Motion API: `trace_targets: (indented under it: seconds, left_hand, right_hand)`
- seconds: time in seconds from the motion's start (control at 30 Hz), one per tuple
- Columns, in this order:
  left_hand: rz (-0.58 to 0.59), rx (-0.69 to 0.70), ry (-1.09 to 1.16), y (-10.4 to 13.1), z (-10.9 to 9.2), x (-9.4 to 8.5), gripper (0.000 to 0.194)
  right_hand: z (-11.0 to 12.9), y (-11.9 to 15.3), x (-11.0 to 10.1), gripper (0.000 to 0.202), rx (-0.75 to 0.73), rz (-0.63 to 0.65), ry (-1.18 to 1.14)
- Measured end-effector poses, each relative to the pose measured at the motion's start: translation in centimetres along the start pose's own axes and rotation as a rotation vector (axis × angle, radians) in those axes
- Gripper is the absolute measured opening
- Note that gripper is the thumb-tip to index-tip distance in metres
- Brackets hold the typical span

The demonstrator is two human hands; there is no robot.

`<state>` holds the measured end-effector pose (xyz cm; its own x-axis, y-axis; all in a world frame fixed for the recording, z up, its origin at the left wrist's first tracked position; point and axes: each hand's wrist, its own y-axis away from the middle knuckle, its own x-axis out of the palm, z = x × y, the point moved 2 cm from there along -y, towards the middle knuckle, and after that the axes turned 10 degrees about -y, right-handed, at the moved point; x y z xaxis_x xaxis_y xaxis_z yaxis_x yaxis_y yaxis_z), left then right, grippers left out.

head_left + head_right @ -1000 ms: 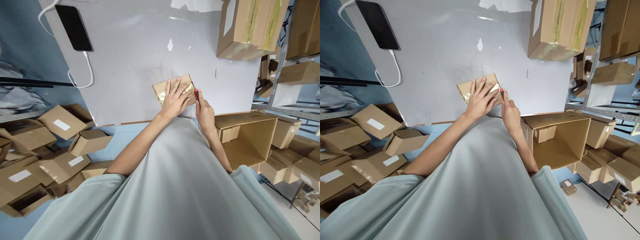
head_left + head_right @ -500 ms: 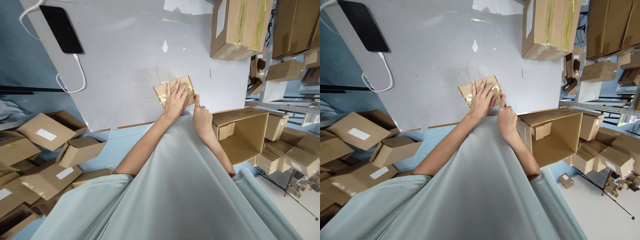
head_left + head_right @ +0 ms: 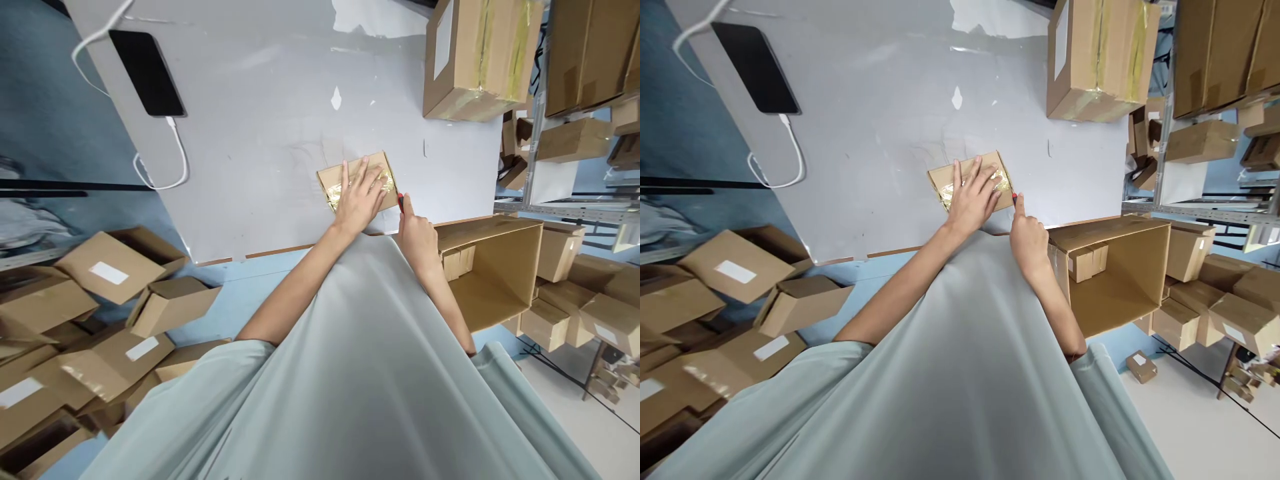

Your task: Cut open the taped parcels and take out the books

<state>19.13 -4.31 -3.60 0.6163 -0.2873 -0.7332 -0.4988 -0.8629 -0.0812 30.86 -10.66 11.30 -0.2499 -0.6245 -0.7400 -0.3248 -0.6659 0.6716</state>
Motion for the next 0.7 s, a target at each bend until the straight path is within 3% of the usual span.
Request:
trace_targets:
  seconds: [0.13,0.27,0.33,0.47,0.6,0.7]
  left_hand:
    - [0.009,0.004,-0.007,0.2,0.5,-0.4,0.049]
    - [-0.049,-0.088,-0.02,0.9,1.0,-1.9,0.061]
    - [-0.074,-0.166,-0.045,1.7,1.3,-2.7,0.073]
    - [-0.02,-0.277,-0.085,3.4,1.9,-3.0,0.112]
    - [0.003,-0.32,-0.133,4.8,4.1,-2.8,0.113]
    - [0.004,-0.317,-0.165,6.5,6.6,-3.9,0.11]
  right_hand:
    - [-2.5,0.9,-0.3,0.065,-0.057,-0.043,-0.127]
    - [-6.8,-1.0,0.9,0.064,-0.153,-0.259,-0.423]
    - [-8.7,-3.7,2.4,0.061,-0.204,-0.306,-0.624]
    - [-10.4,-11.3,6.7,0.053,-0.156,-0.244,-0.999]
    - [-10.0,-18.4,11.0,0.05,-0.078,-0.151,-1.232]
    - [-8.2,-21.9,13.5,0.054,-0.142,-0.049,-1.261]
